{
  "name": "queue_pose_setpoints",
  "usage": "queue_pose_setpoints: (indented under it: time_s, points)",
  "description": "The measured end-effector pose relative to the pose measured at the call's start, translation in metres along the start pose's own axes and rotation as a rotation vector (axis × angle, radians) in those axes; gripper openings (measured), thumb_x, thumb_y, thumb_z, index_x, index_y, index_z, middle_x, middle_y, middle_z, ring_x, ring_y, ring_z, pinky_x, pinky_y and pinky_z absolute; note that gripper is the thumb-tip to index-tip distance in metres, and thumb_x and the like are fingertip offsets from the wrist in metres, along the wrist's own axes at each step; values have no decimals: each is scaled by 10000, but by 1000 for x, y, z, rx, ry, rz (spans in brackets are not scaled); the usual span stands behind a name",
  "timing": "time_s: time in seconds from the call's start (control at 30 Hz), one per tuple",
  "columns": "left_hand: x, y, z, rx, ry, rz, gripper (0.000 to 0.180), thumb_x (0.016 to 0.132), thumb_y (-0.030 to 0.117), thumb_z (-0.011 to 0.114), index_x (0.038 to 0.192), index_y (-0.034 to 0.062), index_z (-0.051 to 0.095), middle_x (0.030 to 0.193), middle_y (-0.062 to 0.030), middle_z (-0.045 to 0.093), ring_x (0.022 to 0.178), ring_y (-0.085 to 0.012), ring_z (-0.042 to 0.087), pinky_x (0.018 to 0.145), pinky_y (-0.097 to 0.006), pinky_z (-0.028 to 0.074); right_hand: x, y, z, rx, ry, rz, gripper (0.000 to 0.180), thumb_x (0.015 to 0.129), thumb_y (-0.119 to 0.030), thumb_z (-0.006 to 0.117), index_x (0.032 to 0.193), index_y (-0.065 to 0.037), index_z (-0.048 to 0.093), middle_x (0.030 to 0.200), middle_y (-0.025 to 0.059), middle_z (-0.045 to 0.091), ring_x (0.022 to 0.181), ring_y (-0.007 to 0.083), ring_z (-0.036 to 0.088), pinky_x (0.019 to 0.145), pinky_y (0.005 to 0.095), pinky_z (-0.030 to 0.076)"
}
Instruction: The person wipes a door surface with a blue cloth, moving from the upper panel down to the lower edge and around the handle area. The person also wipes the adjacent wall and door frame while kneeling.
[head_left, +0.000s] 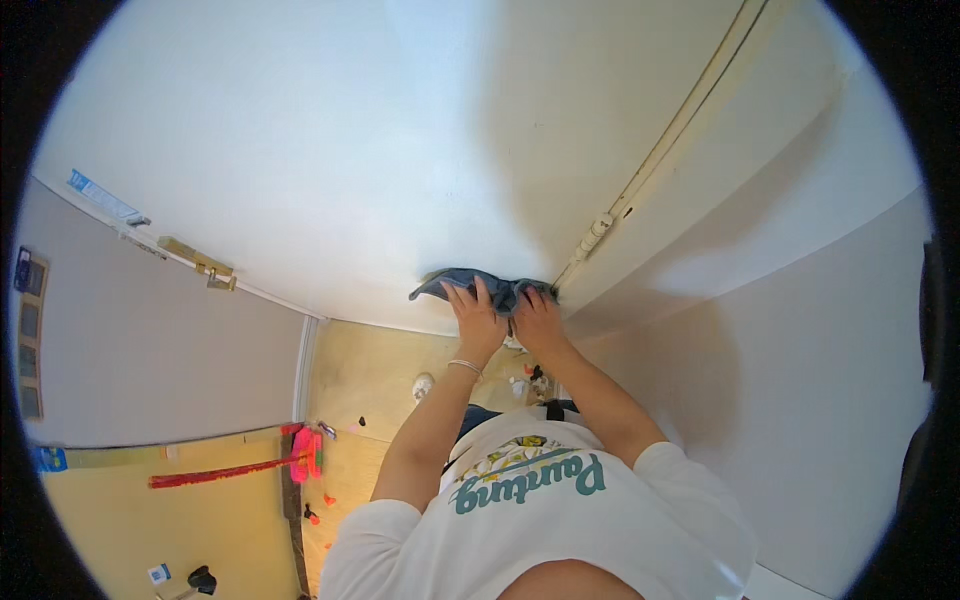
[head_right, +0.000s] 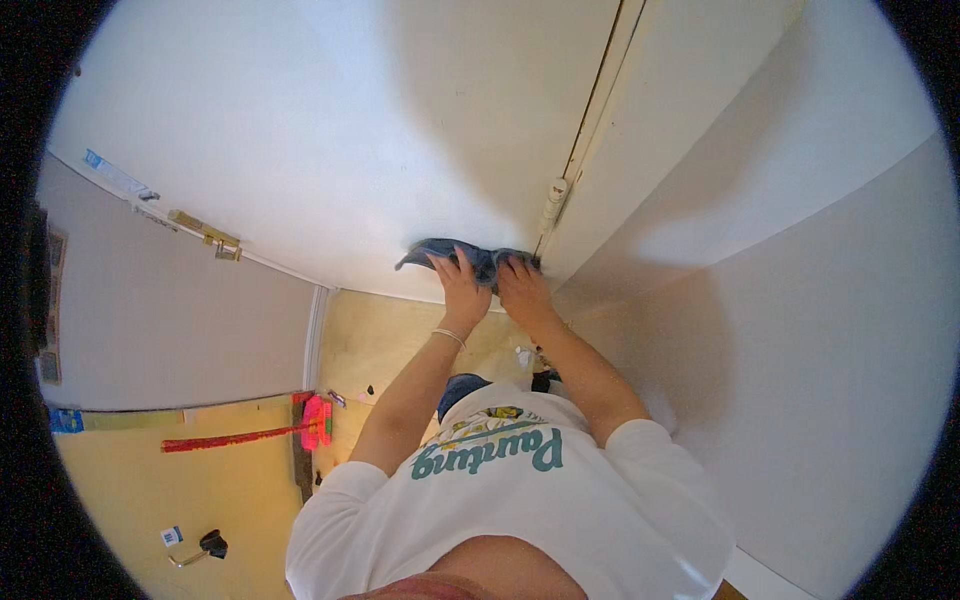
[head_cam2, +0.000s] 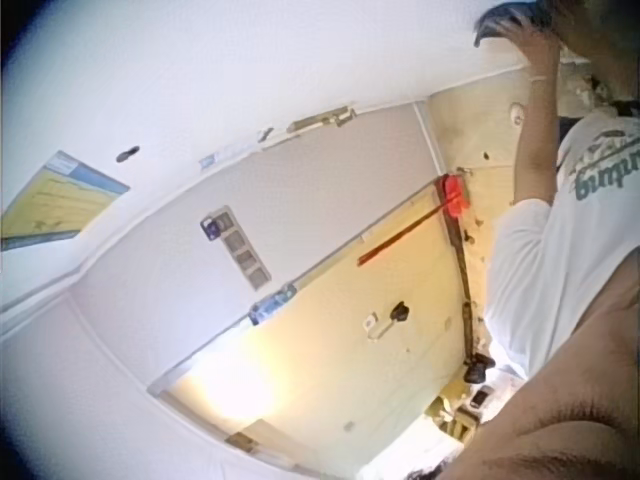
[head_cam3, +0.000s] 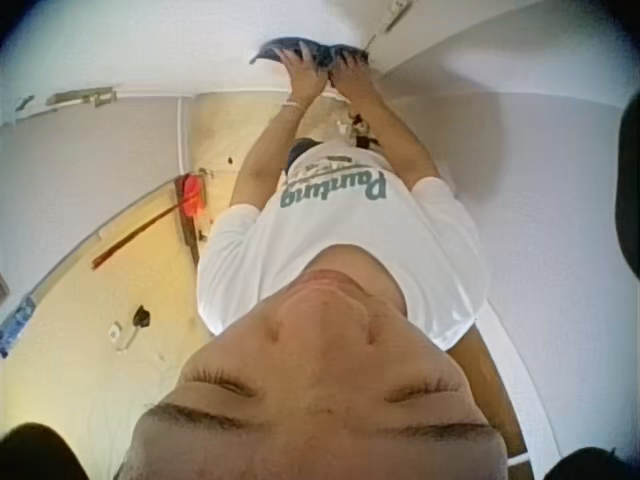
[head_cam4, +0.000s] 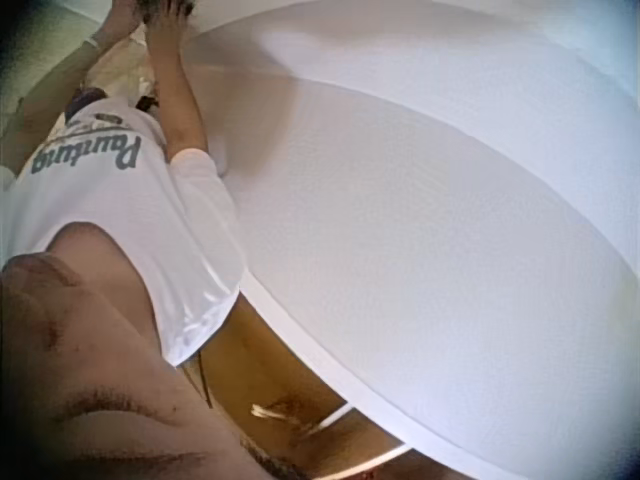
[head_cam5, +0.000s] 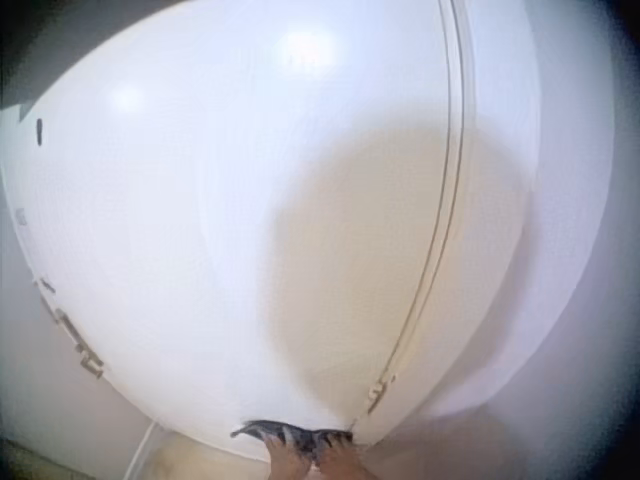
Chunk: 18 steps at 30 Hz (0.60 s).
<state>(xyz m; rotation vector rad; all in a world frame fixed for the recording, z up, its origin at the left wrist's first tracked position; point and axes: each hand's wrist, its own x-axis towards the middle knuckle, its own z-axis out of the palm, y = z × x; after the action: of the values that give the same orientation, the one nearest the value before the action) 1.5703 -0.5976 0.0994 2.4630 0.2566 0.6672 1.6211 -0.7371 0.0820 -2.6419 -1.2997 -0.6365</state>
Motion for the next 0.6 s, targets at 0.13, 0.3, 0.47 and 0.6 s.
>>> queue_pose_setpoints:
  time_s: [0.13, 0.3, 0.47, 0.6]
  points:
    - [-6, 10, 3, -144, -19, -40, 726, 817, 250, 517, 1365, -111, 205, 1285, -486, 161, 1260, -641, 27, 1031, -643, 77, -9, 8, 5, 75, 59, -86, 291, 757, -213, 609, 999, -55, 641, 1083, 84, 572, 1119, 284, 490, 907, 426, 410]
    - [45, 42, -60, -319, 171, -17, 845, 777, 238, 560, 1413, -85, 106, 1363, -467, -142, 1295, -581, -164, 1049, -595, -46, 57, -9, -59, -28, 205, -52, 201, 740, -253, 627, 865, -96, 640, 1019, 28, 562, 1113, 210, 485, 791, 395, 425]
    - [93, 61, -108, -267, 447, -86, 861, 736, 162, 557, 1423, -56, 86, 1429, -382, -144, 1325, -525, -173, 1060, -565, -61, 96, -21, -83, -135, 458, 18, 408, 760, -304, 578, 1087, -61, 609, 1267, 110, 491, 1193, 340, 348, 863, 536, 348]
    - [80, 21, -58, -428, 576, -370, 779, 760, 47, 421, 1425, -61, 31, 1440, -363, -140, 1353, -476, -154, 1089, -511, -45, 65, -19, -35, 21, 50, -199, 401, 787, -256, 584, 1141, -68, 588, 1319, 100, 470, 1192, 327, 397, 921, 543, 325]
